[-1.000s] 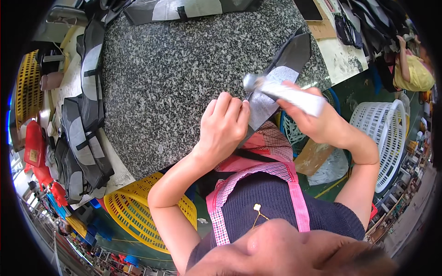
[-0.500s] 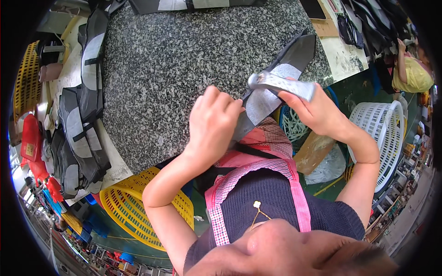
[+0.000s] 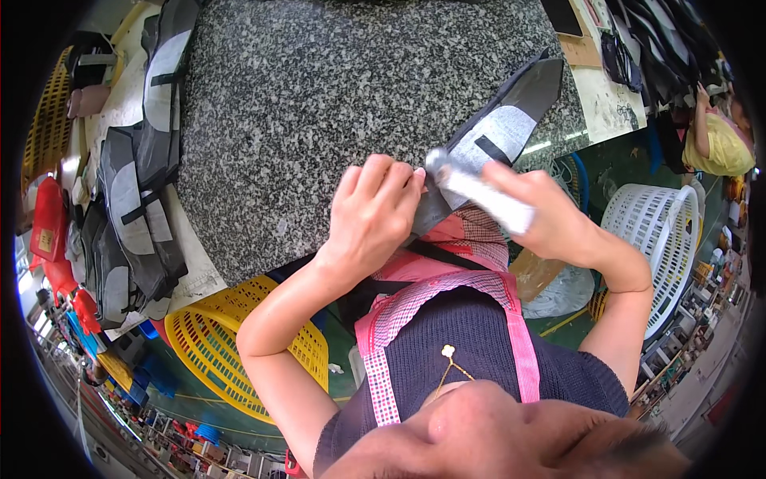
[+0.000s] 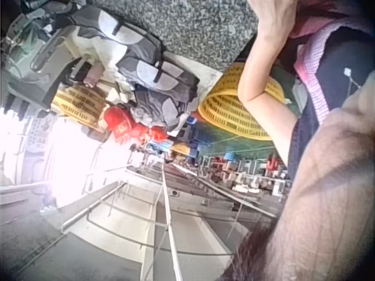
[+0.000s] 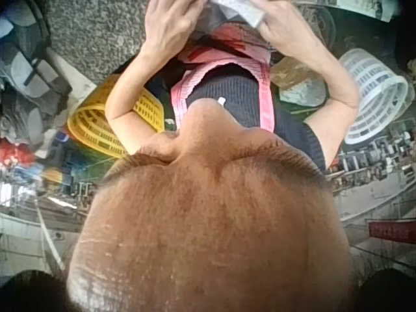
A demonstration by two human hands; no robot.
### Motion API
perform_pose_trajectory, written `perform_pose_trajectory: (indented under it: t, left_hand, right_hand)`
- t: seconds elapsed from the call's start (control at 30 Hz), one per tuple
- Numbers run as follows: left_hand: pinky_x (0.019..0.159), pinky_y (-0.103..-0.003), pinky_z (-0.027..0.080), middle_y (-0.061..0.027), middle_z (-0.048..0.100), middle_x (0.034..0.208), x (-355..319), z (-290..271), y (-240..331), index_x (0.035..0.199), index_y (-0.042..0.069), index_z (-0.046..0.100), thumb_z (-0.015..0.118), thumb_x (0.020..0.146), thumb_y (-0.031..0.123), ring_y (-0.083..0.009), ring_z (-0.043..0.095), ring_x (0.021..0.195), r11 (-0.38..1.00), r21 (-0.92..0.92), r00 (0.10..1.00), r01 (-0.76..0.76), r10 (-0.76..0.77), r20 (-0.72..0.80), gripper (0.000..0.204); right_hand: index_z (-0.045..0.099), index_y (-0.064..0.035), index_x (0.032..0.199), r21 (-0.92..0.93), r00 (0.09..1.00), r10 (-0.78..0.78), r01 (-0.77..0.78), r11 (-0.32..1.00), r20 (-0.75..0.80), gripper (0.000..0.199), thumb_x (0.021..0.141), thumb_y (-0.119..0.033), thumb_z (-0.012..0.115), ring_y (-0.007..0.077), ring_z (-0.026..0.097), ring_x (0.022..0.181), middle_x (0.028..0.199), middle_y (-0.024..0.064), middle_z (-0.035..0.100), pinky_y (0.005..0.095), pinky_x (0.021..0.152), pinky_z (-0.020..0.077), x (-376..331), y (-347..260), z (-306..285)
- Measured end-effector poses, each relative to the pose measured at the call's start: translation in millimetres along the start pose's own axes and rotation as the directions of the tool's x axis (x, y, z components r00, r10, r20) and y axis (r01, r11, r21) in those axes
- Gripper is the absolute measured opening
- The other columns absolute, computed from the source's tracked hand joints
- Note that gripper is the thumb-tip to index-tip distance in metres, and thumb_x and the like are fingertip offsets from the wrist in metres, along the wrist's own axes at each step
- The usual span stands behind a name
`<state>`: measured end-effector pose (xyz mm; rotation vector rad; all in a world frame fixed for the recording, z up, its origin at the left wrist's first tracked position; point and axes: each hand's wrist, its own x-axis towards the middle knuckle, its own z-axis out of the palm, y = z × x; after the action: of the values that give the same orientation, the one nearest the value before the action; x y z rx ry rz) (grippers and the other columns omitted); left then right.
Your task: The person folds the edges of shoe upper pieces by hand and flattens them along the seams using a hammer, repeating the process for multiple pieces.
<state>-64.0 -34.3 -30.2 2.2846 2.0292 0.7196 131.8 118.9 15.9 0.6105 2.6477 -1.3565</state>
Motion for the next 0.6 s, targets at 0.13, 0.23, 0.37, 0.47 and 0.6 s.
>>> perform_pose_trajectory:
  t: [0.13, 0.23, 0.37, 0.47, 0.6]
  left_hand:
    - [0.069, -0.033, 0.044, -0.0039, 0.06, 0.09, -4.6, -4.4, -13.5, 0.096, 0.003, 0.071, 0.069, 0.079, 0.013, -0.02, 0.056, 0.088, 0.959, -0.236, 0.988, 0.156, -0.156, 0.018, 0.02]
    - [0.067, -0.033, 0.043, -0.0038, 0.059, 0.089, -13.9, 0.3, -11.8, 0.094, 0.004, 0.071, 0.071, 0.078, 0.012, -0.02, 0.056, 0.086, 0.982, -0.179, 0.998, 0.064, -0.068, -0.018, 0.018]
    - [0.067, -0.033, 0.043, -0.0035, 0.06, 0.087, -13.3, -1.3, -9.8, 0.092, 0.005, 0.07, 0.073, 0.079, 0.013, -0.02, 0.057, 0.083, 0.998, 0.029, 0.998, -0.053, 0.054, -0.039, 0.016]
    - [0.065, -0.034, 0.041, -0.0015, 0.06, 0.085, -18.5, -3.4, -20.7, 0.089, 0.005, 0.069, 0.072, 0.079, 0.016, -0.0189, 0.057, 0.082, 0.974, -0.211, 0.993, 0.088, -0.102, -0.055, 0.015]
    - [0.066, -0.033, 0.041, -0.0011, 0.06, 0.084, -23.2, -5.4, -18.7, 0.089, 0.005, 0.069, 0.072, 0.079, 0.016, -0.0187, 0.056, 0.082, 0.996, -0.084, 0.999, -0.004, 0.001, -0.035, 0.015]
  right_hand:
    - [0.05, 0.0008, 0.098, 0.011, 0.998, 0.041, -0.042, 0.999, 0.054, 0.015, 0.095, -0.012, 0.058, 0.0465, 0.063, 0.067, 0.065, 0.0243, 0.059, 0.0522, 0.056, 0.0484, 8.7, -5.7, -5.3]
    - [0.051, 0.0004, 0.097, 0.024, 0.993, 0.105, -0.107, 0.994, 0.049, 0.016, 0.094, -0.013, 0.059, 0.0448, 0.064, 0.071, 0.07, 0.0231, 0.061, 0.0481, 0.058, 0.0497, 11.8, -13.4, -14.3]
    - [0.049, 0.0002, 0.098, 0.001, 0.999, -0.013, 0.013, 1.0, 0.052, 0.019, 0.091, -0.013, 0.062, 0.0448, 0.064, 0.071, 0.069, 0.0231, 0.061, 0.0497, 0.057, 0.0493, 9.0, -6.9, 3.9]
    - [0.055, 0.001, 0.103, -0.01, 0.989, 0.077, -0.077, 0.997, 0.129, 0.018, 0.092, -0.011, 0.062, 0.0386, 0.062, 0.065, 0.07, 0.0221, 0.061, 0.0442, 0.058, 0.0479, 14.2, -8.5, 2.9]
    - [0.063, -0.0014, 0.122, -0.008, 0.998, -0.052, 0.052, 0.999, -0.046, 0.029, 0.095, -0.01, 0.063, 0.03, 0.058, 0.059, 0.073, 0.0158, 0.064, 0.0378, 0.059, 0.0457, 16.2, -7.7, -4.6]
